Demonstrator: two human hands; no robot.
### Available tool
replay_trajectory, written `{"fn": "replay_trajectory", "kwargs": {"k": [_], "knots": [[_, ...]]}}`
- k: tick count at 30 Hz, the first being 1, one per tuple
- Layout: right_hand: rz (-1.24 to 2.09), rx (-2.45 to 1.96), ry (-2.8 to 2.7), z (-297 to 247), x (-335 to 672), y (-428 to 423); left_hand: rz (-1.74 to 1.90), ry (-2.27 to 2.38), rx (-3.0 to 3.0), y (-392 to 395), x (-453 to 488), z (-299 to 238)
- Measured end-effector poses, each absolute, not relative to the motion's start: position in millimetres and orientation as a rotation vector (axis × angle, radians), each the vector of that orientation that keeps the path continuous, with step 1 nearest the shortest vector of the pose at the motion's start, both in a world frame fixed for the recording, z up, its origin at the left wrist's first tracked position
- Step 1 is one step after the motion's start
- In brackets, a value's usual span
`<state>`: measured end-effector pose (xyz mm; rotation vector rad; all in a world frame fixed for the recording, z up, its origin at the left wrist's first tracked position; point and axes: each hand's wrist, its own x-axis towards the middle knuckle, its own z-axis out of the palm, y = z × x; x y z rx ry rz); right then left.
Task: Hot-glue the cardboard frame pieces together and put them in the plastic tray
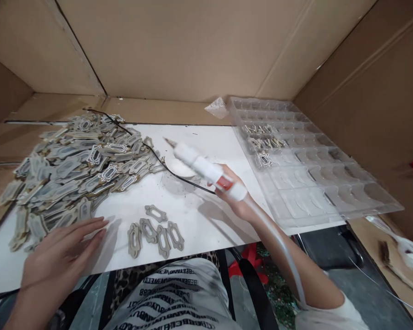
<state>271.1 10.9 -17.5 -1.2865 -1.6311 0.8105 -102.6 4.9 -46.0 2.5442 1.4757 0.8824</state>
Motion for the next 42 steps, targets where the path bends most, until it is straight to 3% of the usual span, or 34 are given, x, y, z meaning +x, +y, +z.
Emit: {"fn": "replay_trajectory", "kwargs": {"k": [11, 42], "knots": [[0.997, -1.118, -0.971, -5.8, 247.5, 22.0, 0.669, 1.48, 2.612, 21.6, -101.7, -48.4], [1.074, -1.037, -0.687, -17.9, 247.2, 12.2, 0.426, 1.258, 2.904, -9.4, -59.0, -36.5]]}}
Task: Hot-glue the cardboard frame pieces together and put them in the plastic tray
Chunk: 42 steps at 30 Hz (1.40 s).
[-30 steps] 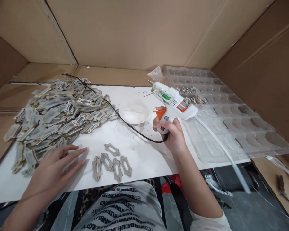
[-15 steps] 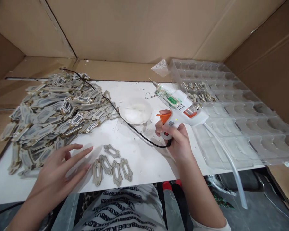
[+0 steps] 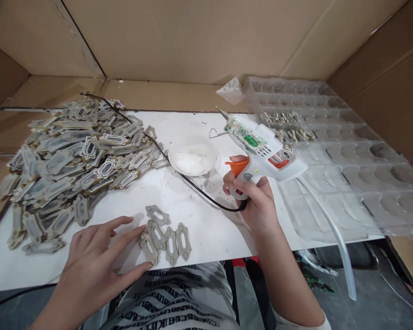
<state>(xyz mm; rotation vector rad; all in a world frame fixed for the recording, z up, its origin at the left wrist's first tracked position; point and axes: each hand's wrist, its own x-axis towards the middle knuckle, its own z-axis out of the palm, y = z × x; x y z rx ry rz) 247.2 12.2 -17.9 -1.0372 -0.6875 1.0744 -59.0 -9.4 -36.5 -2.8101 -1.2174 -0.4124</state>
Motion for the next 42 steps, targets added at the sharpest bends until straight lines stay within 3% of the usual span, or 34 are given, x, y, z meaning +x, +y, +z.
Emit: {"fn": "replay_trajectory", "kwargs": {"k": [14, 33, 38, 42], "knots": [[1.082, -1.033, -0.7, -19.8, 249.2, 10.3, -0.47, -1.208, -2.761, 1.0, -5.4, -31.8], [1.051, -1.072, -0.778, -19.6, 247.4, 10.1, -0.394, -1.146, -2.964, 4.2, -0.9, -24.5], [1.061, -1.082, -0.755, -17.5, 247.3, 8.7, -0.39, -1.172, -3.06, 7.3, -20.2, -23.9], [1.039, -1.098, -0.769, -17.3, 247.9, 7.9, -0.604, -1.294, -2.915, 18.1, -54.9, -25.0]]}}
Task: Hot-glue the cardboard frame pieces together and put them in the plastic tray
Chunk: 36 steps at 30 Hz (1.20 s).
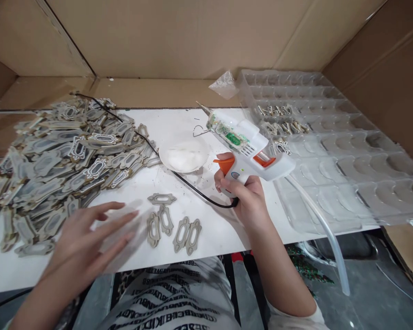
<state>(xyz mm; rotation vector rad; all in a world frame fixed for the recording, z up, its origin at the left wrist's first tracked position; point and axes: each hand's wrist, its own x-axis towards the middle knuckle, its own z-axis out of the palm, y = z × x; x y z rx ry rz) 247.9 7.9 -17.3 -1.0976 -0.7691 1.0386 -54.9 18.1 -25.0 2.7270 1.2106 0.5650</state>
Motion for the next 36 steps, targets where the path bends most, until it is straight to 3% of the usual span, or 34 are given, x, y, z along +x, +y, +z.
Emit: {"fn": "replay_trajectory", "kwargs": {"k": [3, 36], "knots": [[1.041, -1.103, -0.768, -17.2, 247.6, 7.6, 0.59, 1.378, 2.729, 25.5, -75.1, -28.2], [1.021, -1.102, -0.803, -19.7, 247.6, 7.3, 0.412, 1.281, 2.675, 53.4, -53.8, -22.1]]}}
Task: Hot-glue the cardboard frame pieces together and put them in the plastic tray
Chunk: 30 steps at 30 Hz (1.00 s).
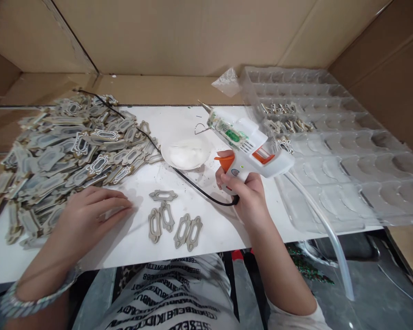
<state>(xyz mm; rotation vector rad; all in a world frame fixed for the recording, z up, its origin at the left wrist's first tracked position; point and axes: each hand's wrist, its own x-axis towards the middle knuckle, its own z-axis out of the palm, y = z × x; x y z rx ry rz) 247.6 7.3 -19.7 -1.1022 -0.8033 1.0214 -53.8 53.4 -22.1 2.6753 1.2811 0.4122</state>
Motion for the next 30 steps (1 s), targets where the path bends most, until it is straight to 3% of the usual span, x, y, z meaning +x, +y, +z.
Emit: {"fn": "replay_trajectory", "kwargs": {"k": [8, 20, 30], "knots": [[0.998, -1.126, -0.807, -19.1, 248.1, 8.2, 0.633, 1.455, 2.342, 52.3, -51.9, -14.2], [1.032, -1.068, -0.769, -18.9, 247.2, 6.8, 0.493, 1.699, 2.049, 42.4, -71.3, -19.5], [1.019, -1.069, -0.786, -17.3, 247.4, 8.1, 0.729, 1.691, 1.802, 15.7, -47.9, -8.9]]}}
